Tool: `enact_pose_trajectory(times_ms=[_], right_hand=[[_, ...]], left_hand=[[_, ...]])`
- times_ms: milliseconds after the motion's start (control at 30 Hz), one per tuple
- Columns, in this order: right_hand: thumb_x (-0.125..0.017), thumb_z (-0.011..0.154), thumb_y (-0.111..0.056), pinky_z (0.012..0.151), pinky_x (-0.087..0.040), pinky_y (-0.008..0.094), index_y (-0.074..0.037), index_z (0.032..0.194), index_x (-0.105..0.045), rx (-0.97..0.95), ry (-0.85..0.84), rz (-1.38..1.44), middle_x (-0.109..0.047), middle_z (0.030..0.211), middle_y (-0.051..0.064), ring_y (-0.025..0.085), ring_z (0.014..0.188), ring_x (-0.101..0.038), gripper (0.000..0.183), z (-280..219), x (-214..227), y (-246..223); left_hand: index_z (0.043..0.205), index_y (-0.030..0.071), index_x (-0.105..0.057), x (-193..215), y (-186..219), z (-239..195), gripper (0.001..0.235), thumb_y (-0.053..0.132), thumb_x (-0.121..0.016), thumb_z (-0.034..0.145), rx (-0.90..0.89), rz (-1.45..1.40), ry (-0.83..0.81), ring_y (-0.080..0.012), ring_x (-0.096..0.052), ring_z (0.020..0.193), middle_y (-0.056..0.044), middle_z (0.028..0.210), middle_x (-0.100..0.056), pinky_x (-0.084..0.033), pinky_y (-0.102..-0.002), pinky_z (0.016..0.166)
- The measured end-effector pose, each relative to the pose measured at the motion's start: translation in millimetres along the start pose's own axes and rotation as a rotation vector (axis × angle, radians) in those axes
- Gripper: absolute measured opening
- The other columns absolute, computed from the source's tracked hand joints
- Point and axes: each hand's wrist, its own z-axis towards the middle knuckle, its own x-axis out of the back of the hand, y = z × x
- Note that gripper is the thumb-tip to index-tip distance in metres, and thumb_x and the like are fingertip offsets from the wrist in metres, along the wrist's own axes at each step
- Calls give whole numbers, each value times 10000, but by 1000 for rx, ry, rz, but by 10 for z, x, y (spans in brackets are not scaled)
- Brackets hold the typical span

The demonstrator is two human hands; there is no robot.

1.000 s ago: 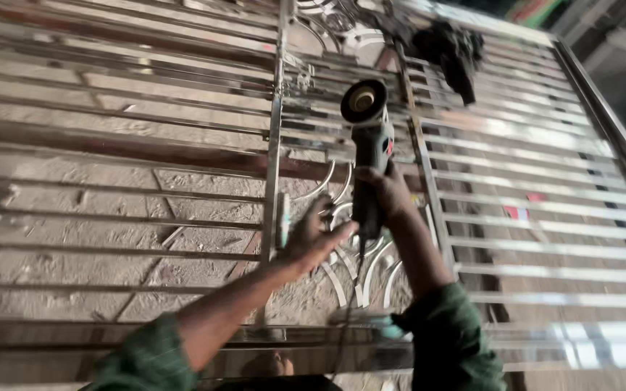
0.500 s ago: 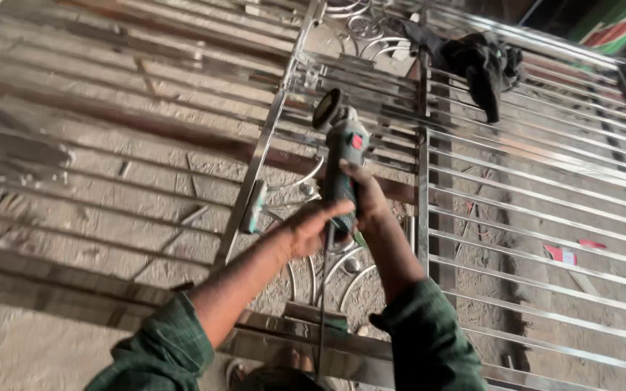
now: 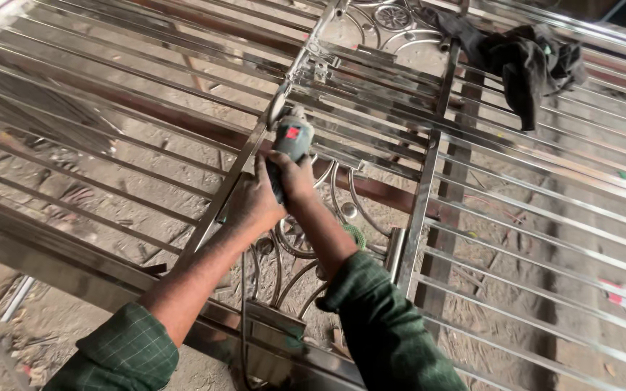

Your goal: The person uses an angle grinder to smooth and polish the surface of a stainless steel gate. They move the grinder along the vertical bars and decorative elements, then shift position to work on the lower frame.

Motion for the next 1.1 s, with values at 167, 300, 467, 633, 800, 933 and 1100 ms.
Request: enact_pose_trajectory(times_ms=[167, 300, 467, 633, 800, 933, 1100], right_hand=[[-805, 809, -262, 717, -607, 361, 65, 1240, -472, -89, 96, -89, -662, 1059, 180, 233, 844, -682, 635, 89, -7, 227], [-779, 801, -238, 728, -604, 364, -4, 1308, -397, -106, 66, 62, -628, 1095, 182, 239, 871, -671, 676, 70, -10, 324], [-768, 824, -239, 728, -601, 369, -31, 1302, -389, -51, 38, 107, -628, 1105, 172, 226, 873, -666, 644, 317, 41, 320], [-798, 854, -232, 740, -601, 373, -1, 1290, -390, -5, 95, 1, -637, 1114, 197, 243, 879, -667, 641, 862, 124, 339], [-795, 837, -239, 734, -610, 382, 11, 1281, -408, 18, 30, 22, -651, 1093, 200, 253, 859, -678, 640, 1377, 299, 273], [-784, 827, -262, 714, -605, 385, 2, 1277, -470, 13, 47, -36, -674, 1071, 188, 251, 841, -689, 609, 1546, 312, 95], [-784, 833, -253, 757, -602, 390, -13, 1287, -428, -11, 11, -59, -653, 1087, 169, 241, 884, -673, 624, 1032, 330, 264]], left_hand=[[1650, 126, -77, 39, 12, 82, 1187, 174, -800, 710, 69, 26, -53, -423, -704, 1003, -276, 1124, -686, -592, -502, 887], [1642, 95, -133, 101, -13, 96, 1151, 203, -801, 711, 93, 120, -106, -405, -723, 1013, -271, 1125, -703, -604, -475, 909], [1650, 77, -145, 110, 117, 311, 1136, 217, -799, 731, 117, 154, -134, -376, -736, 1014, -259, 1115, -725, -611, -440, 917], [1677, 75, -98, 60, 253, 689, 1116, 143, -725, 756, 202, 0, -187, -348, -796, 957, -230, 1132, -747, -687, -431, 833], [1604, 70, -205, 39, 418, 1039, 983, 201, -736, 786, 98, 136, -100, -395, -673, 1129, -253, 1235, -678, -560, -480, 983], [1582, 98, -263, 46, 522, 1194, 912, 218, -712, 798, 104, 170, -99, -427, -631, 1210, -257, 1284, -653, -514, -520, 1054], [1612, 18, -231, -117, 337, 777, 981, 225, -732, 795, 88, 140, -90, -438, -677, 1157, -304, 1206, -699, -534, -494, 1047]])
